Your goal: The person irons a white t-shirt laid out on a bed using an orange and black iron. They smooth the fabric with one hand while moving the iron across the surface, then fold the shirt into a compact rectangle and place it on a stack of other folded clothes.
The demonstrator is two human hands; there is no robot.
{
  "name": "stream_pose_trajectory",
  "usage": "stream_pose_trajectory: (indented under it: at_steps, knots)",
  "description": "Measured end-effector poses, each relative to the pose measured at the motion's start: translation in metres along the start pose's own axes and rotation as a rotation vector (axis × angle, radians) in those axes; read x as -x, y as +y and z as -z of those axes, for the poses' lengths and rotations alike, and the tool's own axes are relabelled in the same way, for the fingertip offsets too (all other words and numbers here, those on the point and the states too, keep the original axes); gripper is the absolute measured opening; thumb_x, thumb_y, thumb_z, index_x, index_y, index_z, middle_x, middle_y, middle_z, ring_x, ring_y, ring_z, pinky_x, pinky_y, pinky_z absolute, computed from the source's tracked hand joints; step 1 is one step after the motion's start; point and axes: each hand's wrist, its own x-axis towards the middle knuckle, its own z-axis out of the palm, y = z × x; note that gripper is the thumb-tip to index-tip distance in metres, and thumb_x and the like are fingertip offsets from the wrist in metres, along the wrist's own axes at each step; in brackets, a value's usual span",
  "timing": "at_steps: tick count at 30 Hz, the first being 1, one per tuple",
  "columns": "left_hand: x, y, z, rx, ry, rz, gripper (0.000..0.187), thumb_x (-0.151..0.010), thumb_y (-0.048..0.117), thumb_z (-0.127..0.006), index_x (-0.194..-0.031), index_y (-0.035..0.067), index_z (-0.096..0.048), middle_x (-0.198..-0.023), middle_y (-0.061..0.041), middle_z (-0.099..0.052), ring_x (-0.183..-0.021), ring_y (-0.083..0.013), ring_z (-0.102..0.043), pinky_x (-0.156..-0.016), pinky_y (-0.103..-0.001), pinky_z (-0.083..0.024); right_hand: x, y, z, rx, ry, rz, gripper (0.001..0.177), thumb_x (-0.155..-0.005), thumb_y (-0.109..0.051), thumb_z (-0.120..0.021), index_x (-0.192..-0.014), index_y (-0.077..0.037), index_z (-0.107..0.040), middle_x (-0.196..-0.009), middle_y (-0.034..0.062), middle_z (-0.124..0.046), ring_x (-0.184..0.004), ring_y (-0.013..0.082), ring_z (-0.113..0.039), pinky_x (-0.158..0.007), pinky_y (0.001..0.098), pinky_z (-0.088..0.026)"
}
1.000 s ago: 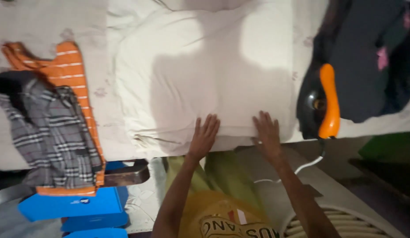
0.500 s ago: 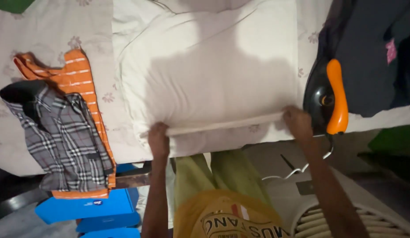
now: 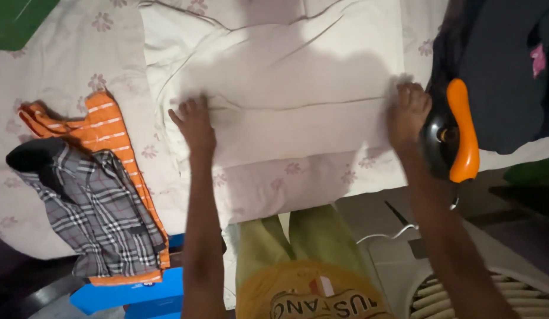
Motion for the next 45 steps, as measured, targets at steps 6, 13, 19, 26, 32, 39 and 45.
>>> stream_pose_trajectory:
  at_steps: [6, 13, 19, 26, 32, 39, 45]
  knots:
    - [0.071, 0.148, -0.031, 0.064, 0.080, -0.331, 0.062, -0.105, 0.029, -0.048, -0.160, 0.006, -0.032, -0.170, -0.015, -0.025, -0.159, -0.0309, -0.015, -0.126, -0.060, -0.009, 0.073, -0.109, -0.060, -0.228, -0.169, 0.367, 0.069, -0.106, -0.024, -0.052, -0.165, -0.001, -0.023, -0.173, 0.0166, -0.020, -0.161, 0.0313, -0.016, -0.130, 0.0528, -0.005]
    - [0.106, 0.042, -0.062, 0.447, -0.070, -0.210, 0.071, -0.101, 0.033, -0.048, -0.162, 0.005, -0.024, -0.171, -0.015, -0.019, -0.158, -0.0290, -0.012, -0.127, -0.054, -0.005, 0.077, -0.039, -0.051, -0.232, -0.191, 0.223, 0.081, -0.102, -0.034, -0.057, -0.164, -0.001, -0.017, -0.172, 0.0187, -0.011, -0.160, 0.0309, -0.009, -0.128, 0.0552, 0.001]
    - [0.121, 0.044, -0.080, 0.529, 0.350, 0.134, 0.074, -0.105, 0.033, -0.050, -0.164, 0.001, -0.018, -0.172, -0.019, -0.016, -0.160, -0.0336, -0.013, -0.127, -0.058, -0.002, 0.091, -0.091, -0.065, -0.143, -0.040, 0.006, 0.079, -0.105, -0.024, -0.056, -0.167, 0.001, -0.014, -0.176, 0.0214, -0.013, -0.164, 0.0347, -0.009, -0.131, 0.0547, 0.000]
    - [0.121, 0.060, -0.077, 0.423, -0.013, -0.248, 0.072, -0.104, 0.033, -0.051, -0.164, 0.005, -0.023, -0.173, -0.014, -0.017, -0.160, -0.0292, -0.016, -0.129, -0.052, -0.008, 0.086, -0.149, -0.057, -0.235, -0.314, 0.333, 0.074, -0.104, -0.029, -0.050, -0.164, -0.001, -0.016, -0.173, 0.0171, -0.014, -0.160, 0.0298, -0.012, -0.129, 0.0510, -0.004]
    - [0.122, -0.015, -0.064, 0.282, 0.155, 0.043, 0.072, -0.105, 0.038, -0.051, -0.162, 0.004, -0.022, -0.170, -0.016, -0.016, -0.157, -0.0346, -0.015, -0.126, -0.053, -0.010, 0.096, -0.184, -0.060, -0.206, -0.121, 0.222, 0.073, -0.106, -0.024, -0.050, -0.165, 0.002, -0.016, -0.173, 0.0203, -0.012, -0.161, 0.0335, -0.011, -0.128, 0.0535, -0.003]
    - [0.119, -0.022, -0.070, 0.452, 0.347, 0.492, 0.061, -0.106, 0.007, -0.051, -0.161, -0.003, -0.027, -0.170, -0.019, -0.023, -0.156, -0.0371, -0.025, -0.128, -0.047, -0.022, 0.106, -0.301, -0.061, -0.451, -0.482, 0.642, 0.068, -0.098, -0.016, -0.056, -0.159, -0.002, -0.030, -0.170, 0.0154, -0.026, -0.158, 0.0303, -0.022, -0.127, 0.0508, -0.010]
    - [0.130, -0.054, -0.052, 0.046, 0.060, 0.406, 0.072, -0.096, 0.008, -0.055, -0.161, 0.001, -0.026, -0.169, -0.019, -0.023, -0.157, -0.0333, -0.025, -0.127, -0.051, -0.018, 0.084, -0.270, -0.062, -0.315, -0.190, 0.414, 0.070, -0.100, -0.018, -0.057, -0.158, 0.007, -0.027, -0.168, 0.0249, -0.022, -0.157, 0.0370, -0.019, -0.126, 0.0560, -0.010]
